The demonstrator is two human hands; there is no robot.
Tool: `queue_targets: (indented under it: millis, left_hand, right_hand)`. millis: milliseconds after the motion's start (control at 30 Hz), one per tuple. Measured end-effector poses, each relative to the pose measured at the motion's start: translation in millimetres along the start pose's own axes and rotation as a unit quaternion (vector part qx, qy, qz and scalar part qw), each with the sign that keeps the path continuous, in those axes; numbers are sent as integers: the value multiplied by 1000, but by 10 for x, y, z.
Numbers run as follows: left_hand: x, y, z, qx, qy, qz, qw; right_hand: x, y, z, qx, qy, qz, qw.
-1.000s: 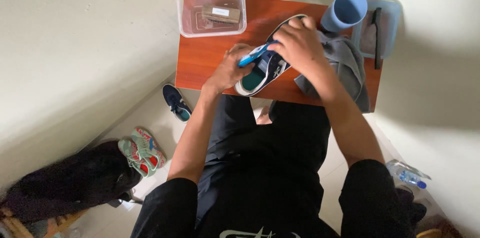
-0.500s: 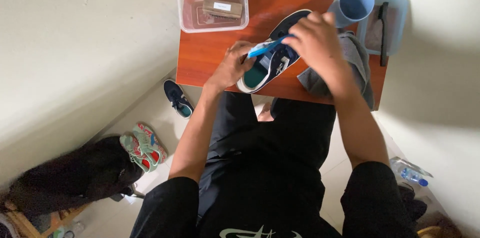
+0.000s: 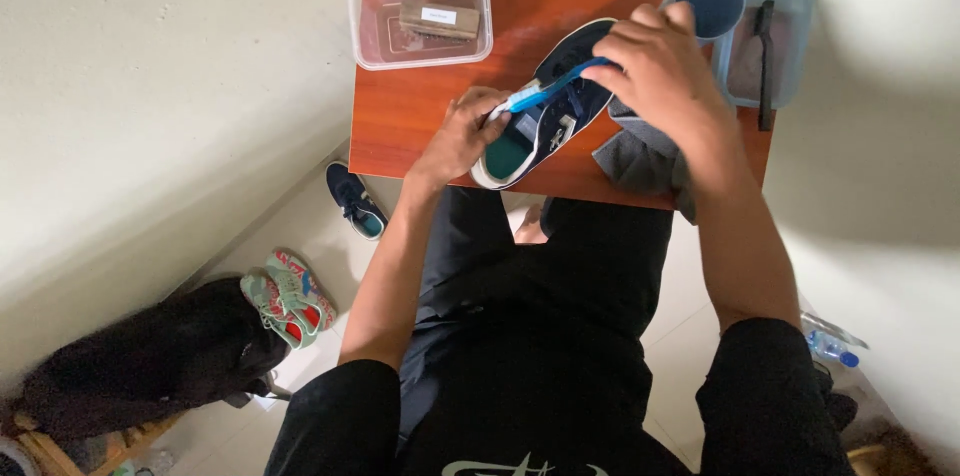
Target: The person cleans a dark blue sneaker using a blue toothbrush, scrubbing the interior and exterior surfaces. They then remove the shoelaces, clean the lace area, and re-lace the shoe.
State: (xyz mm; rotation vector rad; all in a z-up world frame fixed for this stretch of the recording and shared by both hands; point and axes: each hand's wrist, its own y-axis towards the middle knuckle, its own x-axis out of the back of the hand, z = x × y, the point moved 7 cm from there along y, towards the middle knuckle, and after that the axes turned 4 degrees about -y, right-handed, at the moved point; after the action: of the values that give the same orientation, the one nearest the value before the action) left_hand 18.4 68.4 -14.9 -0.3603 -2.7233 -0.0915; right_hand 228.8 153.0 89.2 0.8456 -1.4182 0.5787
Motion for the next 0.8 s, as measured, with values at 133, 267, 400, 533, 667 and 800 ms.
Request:
queue_targets:
  millis: [133, 267, 400, 533, 667, 800]
  left_hand:
    - [16, 15, -57, -2, -13, 3, 1000]
    - [17, 13, -70, -11, -20, 8, 1000]
    - [7, 14, 5, -37, 10, 14, 999]
    - [-3, -13, 40, -25, 3, 20, 999]
    - [14, 8, 58, -3, -10, 21, 1000]
    - [22, 11, 27, -24, -4, 18, 1000]
  right_hand:
    - [96, -100, -138, 11, -36, 2, 999]
    - [-113, 19, -32, -6, -52, 35, 998]
    - [-292, 194, 221, 49, -114, 33, 992]
    - [-103, 112, -93, 12, -56, 103, 993]
    - [64, 151, -131, 10, -105, 55, 993]
    - [-365, 284, 27, 39, -80, 87, 992]
